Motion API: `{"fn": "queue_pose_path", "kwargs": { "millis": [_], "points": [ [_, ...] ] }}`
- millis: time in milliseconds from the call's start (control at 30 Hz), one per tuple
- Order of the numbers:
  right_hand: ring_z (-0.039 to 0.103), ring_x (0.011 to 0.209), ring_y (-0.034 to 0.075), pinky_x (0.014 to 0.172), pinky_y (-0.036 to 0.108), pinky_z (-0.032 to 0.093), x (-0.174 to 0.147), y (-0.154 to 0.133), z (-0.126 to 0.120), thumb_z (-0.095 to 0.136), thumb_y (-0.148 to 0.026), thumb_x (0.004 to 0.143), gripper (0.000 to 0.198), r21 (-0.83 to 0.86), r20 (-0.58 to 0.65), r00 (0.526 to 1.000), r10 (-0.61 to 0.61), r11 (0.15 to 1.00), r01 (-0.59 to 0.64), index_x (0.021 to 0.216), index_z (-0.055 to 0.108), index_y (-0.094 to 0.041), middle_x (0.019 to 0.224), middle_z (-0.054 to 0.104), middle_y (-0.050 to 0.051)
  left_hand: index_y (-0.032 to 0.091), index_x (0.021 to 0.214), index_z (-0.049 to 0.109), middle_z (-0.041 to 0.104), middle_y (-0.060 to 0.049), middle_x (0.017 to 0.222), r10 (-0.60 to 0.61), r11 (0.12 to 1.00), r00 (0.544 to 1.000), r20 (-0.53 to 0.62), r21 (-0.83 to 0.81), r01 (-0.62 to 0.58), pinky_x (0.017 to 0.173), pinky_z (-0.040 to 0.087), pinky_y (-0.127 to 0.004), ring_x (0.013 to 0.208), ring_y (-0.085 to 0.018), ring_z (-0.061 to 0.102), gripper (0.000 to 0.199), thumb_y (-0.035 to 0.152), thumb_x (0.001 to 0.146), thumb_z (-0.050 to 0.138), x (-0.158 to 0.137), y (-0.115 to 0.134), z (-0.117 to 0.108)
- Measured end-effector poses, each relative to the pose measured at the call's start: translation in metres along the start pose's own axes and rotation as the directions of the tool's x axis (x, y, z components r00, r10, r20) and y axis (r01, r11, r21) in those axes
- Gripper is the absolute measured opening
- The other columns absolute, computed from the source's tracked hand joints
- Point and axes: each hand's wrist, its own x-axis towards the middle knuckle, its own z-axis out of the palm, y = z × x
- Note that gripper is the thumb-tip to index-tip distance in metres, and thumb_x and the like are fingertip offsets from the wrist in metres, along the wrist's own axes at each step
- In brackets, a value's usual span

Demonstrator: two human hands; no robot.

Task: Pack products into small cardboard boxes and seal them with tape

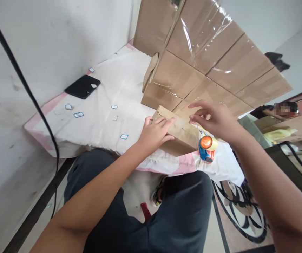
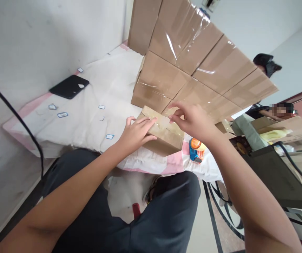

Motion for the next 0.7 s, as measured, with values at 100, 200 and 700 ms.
{"fn": "queue_pose_path", "kwargs": {
  "millis": [100, 200, 700],
  "points": [
    [0.075, 0.088, 0.027, 0.086, 0.046, 0.056, 0.010, 0.013, 0.003, 0.067, -0.040, 0.090, 0.031, 0.093, 0.032, 0.999, 0.023, 0.995, -0.026, 0.116, 0.066, -0.023, 0.078, 0.077, 0.004, 0.020, 0.143, 0.044, 0.065, -0.015, 0.135, 0.025, 1.000, 0.999, 0.038, -0.013, -0.024, 0.105, 0.026, -0.044, 0.133, -0.024, 0.052, 0.052, 0.036, 0.097, 0.062, 0.002, -0.005, -0.005],
    [0.075, 0.091, 0.028, 0.088, 0.047, 0.056, 0.023, 0.028, 0.010, 0.070, -0.046, 0.086, 0.042, 0.229, 0.090, 0.994, 0.057, 0.970, -0.076, 0.119, 0.064, -0.021, 0.084, 0.077, 0.006, 0.020, 0.144, 0.044, 0.064, -0.015, 0.137, 0.039, 0.999, 0.998, 0.051, -0.017, -0.038, 0.105, 0.026, -0.042, 0.132, -0.023, 0.053, 0.052, 0.032, 0.097, 0.062, 0.004, -0.007, -0.008],
    [0.044, 0.050, 0.009, 0.050, 0.024, 0.034, 0.060, 0.088, 0.065, 0.076, -0.041, 0.079, 0.036, 0.482, 0.448, 0.884, 0.131, 0.798, -0.362, 0.103, 0.059, -0.021, 0.056, 0.050, -0.009, 0.015, 0.148, 0.041, 0.068, -0.015, 0.130, 0.076, 0.994, 0.997, 0.003, 0.077, -0.076, 0.101, 0.028, -0.044, 0.128, -0.025, 0.055, 0.058, 0.036, 0.097, 0.061, 0.008, -0.007, 0.004]
  ]
}}
